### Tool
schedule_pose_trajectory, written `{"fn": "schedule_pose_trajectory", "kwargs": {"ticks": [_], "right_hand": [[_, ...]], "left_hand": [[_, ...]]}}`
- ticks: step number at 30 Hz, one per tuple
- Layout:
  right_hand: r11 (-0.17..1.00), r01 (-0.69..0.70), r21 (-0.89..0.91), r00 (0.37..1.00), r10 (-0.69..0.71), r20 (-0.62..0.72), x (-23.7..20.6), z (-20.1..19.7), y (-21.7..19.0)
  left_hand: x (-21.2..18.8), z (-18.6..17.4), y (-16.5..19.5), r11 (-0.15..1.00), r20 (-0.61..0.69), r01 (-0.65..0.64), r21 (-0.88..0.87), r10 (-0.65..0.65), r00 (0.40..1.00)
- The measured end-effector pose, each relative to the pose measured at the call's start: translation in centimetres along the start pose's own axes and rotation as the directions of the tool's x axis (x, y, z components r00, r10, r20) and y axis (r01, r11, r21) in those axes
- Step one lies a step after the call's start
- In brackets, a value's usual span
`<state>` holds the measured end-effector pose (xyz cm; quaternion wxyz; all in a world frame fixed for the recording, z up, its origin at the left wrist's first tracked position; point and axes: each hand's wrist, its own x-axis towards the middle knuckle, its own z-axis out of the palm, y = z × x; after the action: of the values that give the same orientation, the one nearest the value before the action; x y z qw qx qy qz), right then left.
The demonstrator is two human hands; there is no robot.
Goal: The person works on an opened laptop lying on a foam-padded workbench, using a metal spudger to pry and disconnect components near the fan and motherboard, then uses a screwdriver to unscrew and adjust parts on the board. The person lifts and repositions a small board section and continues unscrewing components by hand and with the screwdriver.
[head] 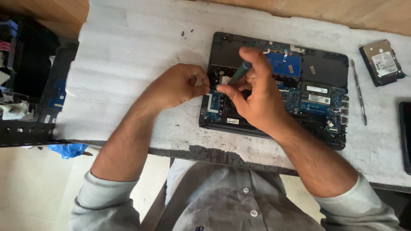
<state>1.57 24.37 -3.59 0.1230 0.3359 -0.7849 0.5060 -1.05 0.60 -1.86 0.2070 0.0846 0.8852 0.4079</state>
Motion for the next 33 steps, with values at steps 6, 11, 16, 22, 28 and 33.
{"fn": "schedule_pose_trajectory", "kwargs": {"ticks": [6,11,16,22,28,33], "right_hand": [[0.990,0.042,0.137,0.994,-0.055,0.096,0.0,-0.6,-0.5],[0.996,0.043,0.082,0.994,-0.051,0.099,0.1,-0.2,-0.9],[0.999,0.034,0.002,0.999,-0.034,0.002,-0.1,0.7,-0.5],[0.986,0.059,0.157,0.998,-0.057,-0.017,-0.8,-0.3,-0.3],[0.966,0.050,0.255,0.997,-0.063,0.040,-1.5,-0.6,-1.3],[0.967,0.093,0.237,0.993,-0.107,0.049,-1.2,0.0,-1.7]], "left_hand": [[-0.1,0.1,-0.3,1.000,-0.043,-0.029,0.003,0.030,0.999],[0.2,0.7,-1.0,0.991,-0.063,-0.100,-0.085,0.095,0.993],[0.2,1.0,-1.1,0.990,-0.053,-0.129,-0.055,0.126,0.991],[0.0,-0.2,-0.8,0.990,0.037,-0.135,-0.024,0.136,0.990],[-0.7,-0.2,0.0,0.993,0.097,-0.120,0.003,0.119,0.988],[-0.8,-0.3,-0.3,0.989,0.107,-0.095,0.117,0.082,0.991]]}}
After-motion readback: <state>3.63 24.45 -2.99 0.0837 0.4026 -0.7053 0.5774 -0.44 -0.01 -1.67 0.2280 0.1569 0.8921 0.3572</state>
